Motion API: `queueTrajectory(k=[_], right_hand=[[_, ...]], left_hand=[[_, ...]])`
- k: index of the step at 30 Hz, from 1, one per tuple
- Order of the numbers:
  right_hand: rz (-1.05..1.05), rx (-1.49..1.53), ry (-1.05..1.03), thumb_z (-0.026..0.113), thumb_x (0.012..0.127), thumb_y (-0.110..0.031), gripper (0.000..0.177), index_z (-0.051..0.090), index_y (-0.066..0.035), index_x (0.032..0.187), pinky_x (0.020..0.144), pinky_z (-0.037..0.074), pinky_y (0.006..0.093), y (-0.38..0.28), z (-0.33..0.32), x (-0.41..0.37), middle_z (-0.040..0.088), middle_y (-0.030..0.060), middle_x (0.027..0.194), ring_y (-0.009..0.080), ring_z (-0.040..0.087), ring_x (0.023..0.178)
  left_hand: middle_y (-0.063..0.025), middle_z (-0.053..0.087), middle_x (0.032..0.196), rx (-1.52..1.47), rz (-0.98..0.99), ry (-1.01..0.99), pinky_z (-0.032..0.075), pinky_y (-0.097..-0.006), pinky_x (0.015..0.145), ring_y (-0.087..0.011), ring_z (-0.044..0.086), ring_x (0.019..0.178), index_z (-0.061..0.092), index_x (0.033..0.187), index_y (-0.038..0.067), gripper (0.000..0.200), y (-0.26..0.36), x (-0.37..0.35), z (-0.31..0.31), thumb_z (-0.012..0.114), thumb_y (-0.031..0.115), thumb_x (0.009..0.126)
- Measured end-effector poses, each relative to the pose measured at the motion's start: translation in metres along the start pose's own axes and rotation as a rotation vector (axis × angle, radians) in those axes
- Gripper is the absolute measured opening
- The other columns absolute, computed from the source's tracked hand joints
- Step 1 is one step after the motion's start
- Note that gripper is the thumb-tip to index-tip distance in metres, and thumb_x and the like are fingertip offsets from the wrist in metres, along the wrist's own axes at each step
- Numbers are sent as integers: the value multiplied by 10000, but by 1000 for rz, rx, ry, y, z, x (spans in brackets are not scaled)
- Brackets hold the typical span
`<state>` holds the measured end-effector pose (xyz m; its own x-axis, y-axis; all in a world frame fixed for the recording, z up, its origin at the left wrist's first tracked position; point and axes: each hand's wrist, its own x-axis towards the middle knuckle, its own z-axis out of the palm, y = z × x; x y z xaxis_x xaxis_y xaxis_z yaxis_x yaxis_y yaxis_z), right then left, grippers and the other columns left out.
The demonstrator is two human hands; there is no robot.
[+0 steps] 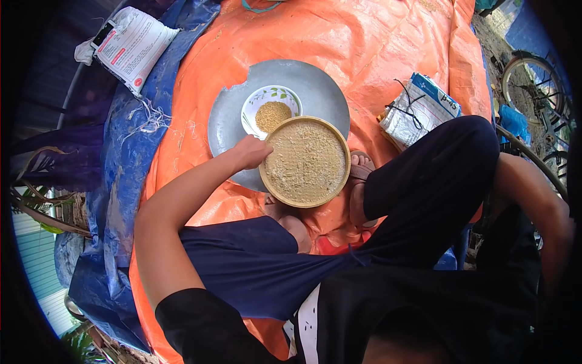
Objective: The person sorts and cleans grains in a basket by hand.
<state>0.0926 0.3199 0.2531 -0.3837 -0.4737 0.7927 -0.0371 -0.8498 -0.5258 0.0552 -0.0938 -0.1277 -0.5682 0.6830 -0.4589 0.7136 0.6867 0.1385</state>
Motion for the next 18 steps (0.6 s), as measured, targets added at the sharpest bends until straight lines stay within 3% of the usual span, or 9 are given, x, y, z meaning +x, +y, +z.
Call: queueTrajectory(k=[18], right_hand=[[15,17,-3,349,926,-131,272,435,-42,683,890,432,277,7,-4,1,531,105,476,213,467,320]], left_hand=[[-169,636,740,-6,-8,-8,489,-471,618,-364,642,707,575,871,44,111,-2,1,3,521,127,819]])
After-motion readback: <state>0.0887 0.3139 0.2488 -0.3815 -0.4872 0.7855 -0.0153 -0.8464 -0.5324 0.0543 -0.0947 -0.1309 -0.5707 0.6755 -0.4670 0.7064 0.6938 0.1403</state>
